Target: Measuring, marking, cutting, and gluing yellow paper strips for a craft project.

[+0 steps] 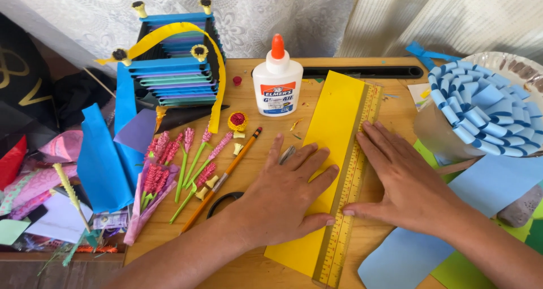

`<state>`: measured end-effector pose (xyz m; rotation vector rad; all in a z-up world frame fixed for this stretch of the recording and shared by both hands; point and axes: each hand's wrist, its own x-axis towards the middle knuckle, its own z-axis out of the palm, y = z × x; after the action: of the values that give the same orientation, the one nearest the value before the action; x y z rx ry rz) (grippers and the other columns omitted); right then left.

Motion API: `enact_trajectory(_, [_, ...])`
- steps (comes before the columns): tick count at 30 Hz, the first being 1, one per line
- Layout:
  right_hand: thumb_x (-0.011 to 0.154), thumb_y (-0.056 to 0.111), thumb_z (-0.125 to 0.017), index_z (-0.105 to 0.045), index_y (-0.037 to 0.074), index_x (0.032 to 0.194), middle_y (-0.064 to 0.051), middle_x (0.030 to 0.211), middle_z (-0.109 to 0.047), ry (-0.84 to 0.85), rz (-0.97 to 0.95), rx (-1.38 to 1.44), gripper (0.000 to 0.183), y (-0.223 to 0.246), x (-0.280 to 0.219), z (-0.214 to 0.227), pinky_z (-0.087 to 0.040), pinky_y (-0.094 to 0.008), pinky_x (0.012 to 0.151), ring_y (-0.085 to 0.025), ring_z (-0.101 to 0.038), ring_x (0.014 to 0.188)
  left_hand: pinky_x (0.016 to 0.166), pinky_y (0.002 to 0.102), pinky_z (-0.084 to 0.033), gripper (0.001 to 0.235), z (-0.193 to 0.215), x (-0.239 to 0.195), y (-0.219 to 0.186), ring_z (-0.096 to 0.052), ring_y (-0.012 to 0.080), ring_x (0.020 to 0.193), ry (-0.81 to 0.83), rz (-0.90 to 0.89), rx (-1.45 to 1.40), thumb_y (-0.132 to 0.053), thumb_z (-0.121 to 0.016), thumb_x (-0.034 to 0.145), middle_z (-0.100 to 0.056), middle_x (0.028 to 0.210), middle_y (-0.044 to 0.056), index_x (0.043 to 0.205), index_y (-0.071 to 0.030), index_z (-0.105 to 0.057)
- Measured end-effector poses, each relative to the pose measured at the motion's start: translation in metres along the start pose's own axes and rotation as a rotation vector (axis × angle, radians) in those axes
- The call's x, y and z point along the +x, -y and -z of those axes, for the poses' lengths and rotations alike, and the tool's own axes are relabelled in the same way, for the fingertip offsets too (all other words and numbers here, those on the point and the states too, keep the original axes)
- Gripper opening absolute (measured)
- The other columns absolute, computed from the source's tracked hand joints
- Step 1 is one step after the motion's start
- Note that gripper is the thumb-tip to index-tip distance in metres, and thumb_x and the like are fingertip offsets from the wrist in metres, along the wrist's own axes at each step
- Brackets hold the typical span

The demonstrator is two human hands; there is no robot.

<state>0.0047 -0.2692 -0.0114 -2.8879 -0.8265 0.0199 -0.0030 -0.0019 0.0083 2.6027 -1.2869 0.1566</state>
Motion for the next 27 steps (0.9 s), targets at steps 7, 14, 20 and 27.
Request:
enact_trajectory(7, [0.069,0.081,-0.081,-0.015,0.005,0.163,-0.014,0.173,-0.009,0.016,-0.022,0.013,0.137,-0.005,-0.003,-0.005,-0.011,-0.046,0.122,-0.029,-0.005,0.159,0.078,0.049,-0.053,0.019,0.059,-0.002,0.014,-0.071,0.0304,0.085,-0.057,0.268,0.324,-0.029,-0.068,0.091,-0.073,0.091,0.007,0.103,-0.015,-0.073])
enact_trajectory(14, [0.068,0.081,-0.080,-0.014,0.006,0.163,-0.013,0.173,-0.008,0.040,-0.041,-0.001,0.137,-0.009,0.001,-0.008,-0.012,-0.046,0.122,-0.029,-0.007,0.158,0.069,0.046,-0.058,0.022,0.087,-0.010,0.035,-0.071,0.0340,0.093,0.460,0.717,0.237,-0.031,-0.055,0.102,-0.074,0.098,0.009,0.110,-0.016,-0.070])
enact_trajectory(20, [0.070,0.081,-0.078,-0.013,0.007,0.163,-0.014,0.172,-0.008,0.033,-0.031,-0.001,0.136,-0.009,0.000,-0.008,-0.011,-0.046,0.123,-0.030,-0.007,0.158,0.070,0.041,-0.060,0.022,0.076,-0.004,0.035,-0.073,0.0282,0.089,0.537,0.710,0.292,-0.015,-0.055,0.102,-0.076,0.096,0.008,0.115,-0.011,-0.072])
enact_trajectory(27, [0.071,0.080,-0.082,-0.011,0.008,0.163,-0.013,0.173,-0.004,0.065,-0.067,0.025,0.137,-0.009,0.000,-0.007,-0.010,-0.046,0.123,-0.029,-0.003,0.158,0.069,0.039,-0.060,0.021,0.076,-0.001,0.027,-0.071,0.0227,0.080,0.541,0.664,0.262,-0.010,-0.050,0.102,-0.074,0.089,0.006,0.108,-0.011,-0.070])
